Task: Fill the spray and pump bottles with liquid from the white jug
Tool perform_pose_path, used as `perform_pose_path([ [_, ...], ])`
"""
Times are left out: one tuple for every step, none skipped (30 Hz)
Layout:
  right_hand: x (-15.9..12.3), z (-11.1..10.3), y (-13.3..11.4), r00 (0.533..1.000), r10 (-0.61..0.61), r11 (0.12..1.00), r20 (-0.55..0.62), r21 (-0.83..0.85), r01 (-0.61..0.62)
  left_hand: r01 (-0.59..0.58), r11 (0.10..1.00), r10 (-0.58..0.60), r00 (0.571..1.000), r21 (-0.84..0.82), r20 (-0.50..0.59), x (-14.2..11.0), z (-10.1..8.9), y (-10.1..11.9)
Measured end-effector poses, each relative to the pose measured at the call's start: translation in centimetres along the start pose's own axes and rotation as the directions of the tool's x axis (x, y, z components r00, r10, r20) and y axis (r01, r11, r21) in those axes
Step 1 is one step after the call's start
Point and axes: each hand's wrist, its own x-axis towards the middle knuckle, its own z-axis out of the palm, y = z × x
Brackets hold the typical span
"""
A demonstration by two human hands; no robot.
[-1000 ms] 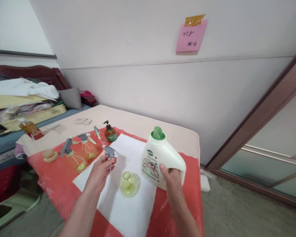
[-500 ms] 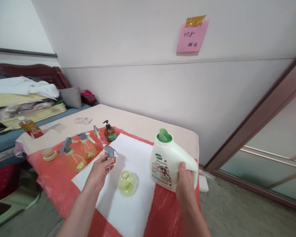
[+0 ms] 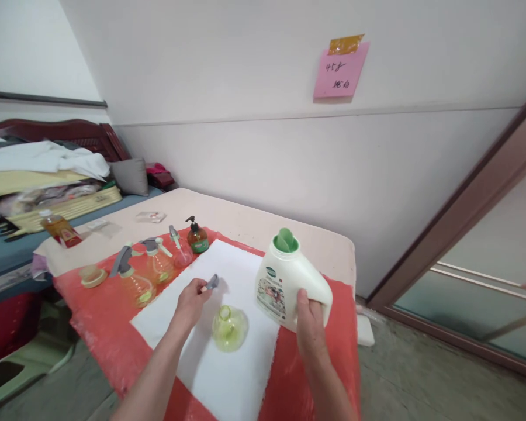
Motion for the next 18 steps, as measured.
perform_pose_path([
  [-0.4,0.1,-0.4,1.0,0.021,1.0,0.013,-0.002,-0.021,-0.003,0.999,0.004,1.0,0.034,-0.003,0.0,0.1,-0.1],
  [-0.7,0.1,-0.8,0.999,0.043,0.999,0.024,-0.005,-0.043,-0.008,0.998,0.008,1.0,0.064,-0.003,0.0,0.2,-0.2],
  [-1.1,0.0,-1.2,0.998,0.063,0.998,0.03,-0.009,-0.063,-0.012,0.996,0.012,1.0,0.093,0.0,0.0,0.2,-0.2],
  [-1.5,-0.2,-1.5,0.996,0.08,0.997,0.036,-0.011,-0.079,-0.018,0.993,0.017,1.0,0.119,0.007,-0.1,0.2,-0.2],
  [-1.8,-0.5,-1.8,0.994,0.095,0.995,0.049,-0.014,-0.094,-0.026,0.989,0.024,1.0,0.142,0.015,-0.3,0.3,-0.2],
  [-2.1,-0.7,-2.0,0.993,0.101,0.995,0.067,-0.019,-0.1,-0.034,0.986,0.031,0.999,0.165,0.024,-0.4,0.3,-0.1],
  [-2.4,-1.0,-2.2,0.992,0.096,0.995,0.086,-0.026,-0.094,-0.042,0.982,0.037,0.999,0.186,0.031,-0.6,0.4,-0.1],
  [-2.6,-1.2,-2.3,0.992,0.081,0.996,0.098,-0.034,-0.078,-0.05,0.977,0.044,0.998,0.206,0.034,-0.7,0.4,0.0],
  [-2.8,-1.4,-2.4,0.992,0.064,0.997,0.11,-0.038,-0.06,-0.055,0.973,0.049,0.998,0.224,0.031,-0.9,0.4,0.1],
  [-3.0,-1.5,-2.6,0.992,0.05,0.998,0.118,-0.035,-0.046,-0.058,0.969,0.054,0.998,0.24,0.021,-0.9,0.4,0.1],
  [-3.2,-1.5,-2.8,0.992,0.041,0.999,0.119,-0.027,-0.038,-0.059,0.966,0.059,0.998,0.254,0.007,-1.0,0.4,0.1],
  [-3.4,-1.6,-3.0,0.992,0.04,0.999,0.117,-0.014,-0.039,-0.059,0.963,0.063,0.998,0.264,-0.009,-1.0,0.3,0.2],
  [-3.6,-1.5,-3.2,0.993,0.049,0.999,0.111,0.0,-0.049,-0.058,0.961,0.066,0.998,0.272,-0.022,-1.0,0.2,0.2],
  [-3.8,-1.5,-3.5,0.993,0.057,0.998,0.104,0.015,-0.059,-0.055,0.959,0.066,0.997,0.277,-0.031,-1.0,0.1,0.2],
  [-4.0,-1.5,-3.7,0.994,0.064,0.997,0.092,0.028,-0.067,-0.053,0.959,0.065,0.997,0.28,-0.034,-1.1,-0.1,0.2],
  [-4.2,-1.5,-3.8,0.995,0.069,0.997,0.075,0.036,-0.072,-0.051,0.959,0.062,0.998,0.278,-0.031,-1.1,-0.2,0.3],
  [-4.3,-1.5,-3.9,0.995,0.077,0.996,0.063,0.042,-0.08,-0.053,0.961,0.062,0.998,0.271,-0.025,-1.3,-0.3,0.4],
  [-4.4,-1.5,-4.0,0.995,0.089,0.995,0.053,0.046,-0.091,-0.058,0.964,0.065,0.998,0.258,-0.017,-1.4,-0.4,0.6],
])
